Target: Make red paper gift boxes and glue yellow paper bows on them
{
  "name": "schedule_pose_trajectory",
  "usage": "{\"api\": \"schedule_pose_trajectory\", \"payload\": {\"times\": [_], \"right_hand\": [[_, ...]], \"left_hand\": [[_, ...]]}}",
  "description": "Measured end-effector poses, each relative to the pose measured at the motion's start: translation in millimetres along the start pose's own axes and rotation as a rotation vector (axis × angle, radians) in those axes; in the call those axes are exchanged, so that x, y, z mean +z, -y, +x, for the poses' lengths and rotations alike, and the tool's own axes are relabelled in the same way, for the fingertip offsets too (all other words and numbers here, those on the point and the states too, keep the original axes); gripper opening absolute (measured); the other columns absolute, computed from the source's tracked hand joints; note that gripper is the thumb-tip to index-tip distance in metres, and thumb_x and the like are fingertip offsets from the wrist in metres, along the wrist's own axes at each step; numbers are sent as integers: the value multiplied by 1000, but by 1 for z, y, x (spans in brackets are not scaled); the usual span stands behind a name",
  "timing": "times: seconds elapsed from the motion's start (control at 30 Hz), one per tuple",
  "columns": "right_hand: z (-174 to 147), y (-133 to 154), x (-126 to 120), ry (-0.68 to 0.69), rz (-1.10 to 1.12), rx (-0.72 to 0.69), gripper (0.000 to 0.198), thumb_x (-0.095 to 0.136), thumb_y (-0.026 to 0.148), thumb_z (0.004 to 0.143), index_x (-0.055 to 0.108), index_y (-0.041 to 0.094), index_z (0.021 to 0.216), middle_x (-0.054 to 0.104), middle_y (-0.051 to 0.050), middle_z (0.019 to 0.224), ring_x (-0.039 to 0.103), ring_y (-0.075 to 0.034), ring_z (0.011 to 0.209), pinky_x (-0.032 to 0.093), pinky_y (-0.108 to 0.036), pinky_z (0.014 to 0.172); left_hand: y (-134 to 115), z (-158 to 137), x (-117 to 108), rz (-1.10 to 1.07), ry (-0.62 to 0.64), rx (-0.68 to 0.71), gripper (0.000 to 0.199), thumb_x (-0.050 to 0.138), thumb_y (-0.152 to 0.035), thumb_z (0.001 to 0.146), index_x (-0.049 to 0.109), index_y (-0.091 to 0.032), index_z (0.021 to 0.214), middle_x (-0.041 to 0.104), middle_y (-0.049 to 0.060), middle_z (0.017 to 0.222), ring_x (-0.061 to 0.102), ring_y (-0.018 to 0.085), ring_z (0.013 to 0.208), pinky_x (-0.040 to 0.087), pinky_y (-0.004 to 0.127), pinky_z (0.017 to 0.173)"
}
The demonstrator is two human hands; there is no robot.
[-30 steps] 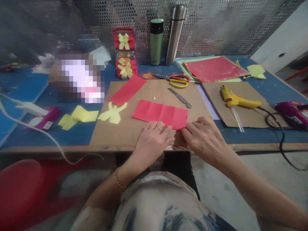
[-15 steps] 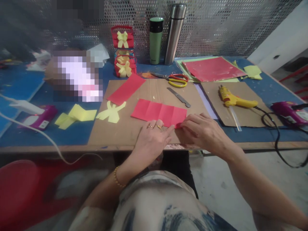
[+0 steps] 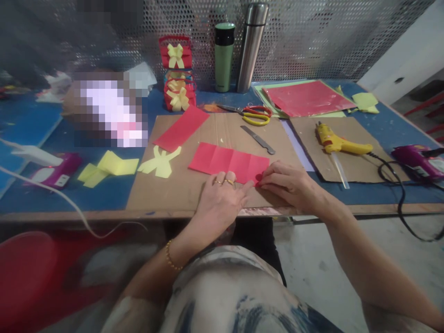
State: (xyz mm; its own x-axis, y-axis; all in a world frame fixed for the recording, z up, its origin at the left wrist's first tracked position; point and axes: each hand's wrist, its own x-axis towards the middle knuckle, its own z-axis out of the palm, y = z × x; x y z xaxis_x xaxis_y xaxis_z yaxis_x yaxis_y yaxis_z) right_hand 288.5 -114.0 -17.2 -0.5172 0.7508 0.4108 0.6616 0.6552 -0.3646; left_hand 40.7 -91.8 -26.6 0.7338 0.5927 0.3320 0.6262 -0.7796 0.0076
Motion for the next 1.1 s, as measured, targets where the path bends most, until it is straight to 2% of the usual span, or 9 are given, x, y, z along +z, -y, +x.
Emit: {"api": "schedule_pose_trajectory", "payload": {"times": [0.2, 0.3, 0.4, 0.5, 0.67, 0.77, 0.93, 1.1], "right_hand": [[-4, 10, 3, 8, -176, -75, 21, 57, 23, 102, 71, 16, 115, 73, -16, 113, 65, -27, 105, 53, -40, 84], [-4, 6, 6, 0, -211, -113, 23, 53, 20, 103, 71, 15, 115, 72, -15, 111, 64, -25, 101, 52, -39, 82], [-4, 1, 9, -17, -239, -93, 31, 47, 16, 104, 73, 18, 121, 72, -13, 106, 62, -21, 93, 50, -36, 77], [-2, 0, 10, -11, -195, -70, 29, 50, 18, 104, 76, 21, 116, 71, -10, 99, 61, -20, 87, 49, -34, 74], [4, 0, 8, -38, -66, -48, 25, 53, 22, 105, 78, 21, 104, 72, -9, 97, 65, -19, 87, 52, -33, 74], [10, -4, 9, -37, 8, 37, 27, 53, 26, 105, 78, 22, 95, 74, -7, 92, 68, -19, 86, 53, -31, 74], [18, -9, 6, 15, 126, 279, 18, 63, 31, 98, 75, 21, 88, 75, -6, 85, 68, -18, 76, 50, -29, 69], [30, -11, 1, 45, 191, 407, 17, 70, 34, 91, 71, 20, 82, 73, -4, 81, 66, -17, 73, 46, -29, 65]], "left_hand": [[3, 2, -1, -23, 21, 18, 35, 59, -40, 104, 70, -32, 136, 63, 12, 109, 55, 28, 103, 44, 42, 90], [5, 1, -1, -77, 35, 29, 35, 56, -39, 105, 70, -29, 135, 63, 12, 108, 56, 28, 103, 46, 42, 89], [7, -3, -2, -142, -33, 31, 32, 54, -33, 106, 71, -23, 131, 63, 12, 109, 56, 26, 104, 49, 41, 92], [7, -6, -2, -183, -108, 6, 30, 50, -26, 107, 70, -17, 128, 66, 12, 111, 56, 23, 102, 51, 39, 94], [6, -5, -1, -125, -119, 25, 26, 51, -21, 106, 73, -19, 120, 66, 10, 109, 55, 23, 97, 52, 36, 87], [5, -3, -1, -71, -92, 19, 25, 50, -20, 106, 72, -19, 118, 65, 11, 104, 54, 23, 94, 51, 37, 84], [4, -3, -2, -43, -68, 4, 24, 51, -22, 106, 70, -20, 120, 64, 11, 105, 55, 25, 95, 49, 37, 80], [6, -1, -6, 10, -36, 20, 25, 51, -22, 105, 69, -22, 123, 65, 11, 106, 58, 27, 96, 48, 40, 82]]}}
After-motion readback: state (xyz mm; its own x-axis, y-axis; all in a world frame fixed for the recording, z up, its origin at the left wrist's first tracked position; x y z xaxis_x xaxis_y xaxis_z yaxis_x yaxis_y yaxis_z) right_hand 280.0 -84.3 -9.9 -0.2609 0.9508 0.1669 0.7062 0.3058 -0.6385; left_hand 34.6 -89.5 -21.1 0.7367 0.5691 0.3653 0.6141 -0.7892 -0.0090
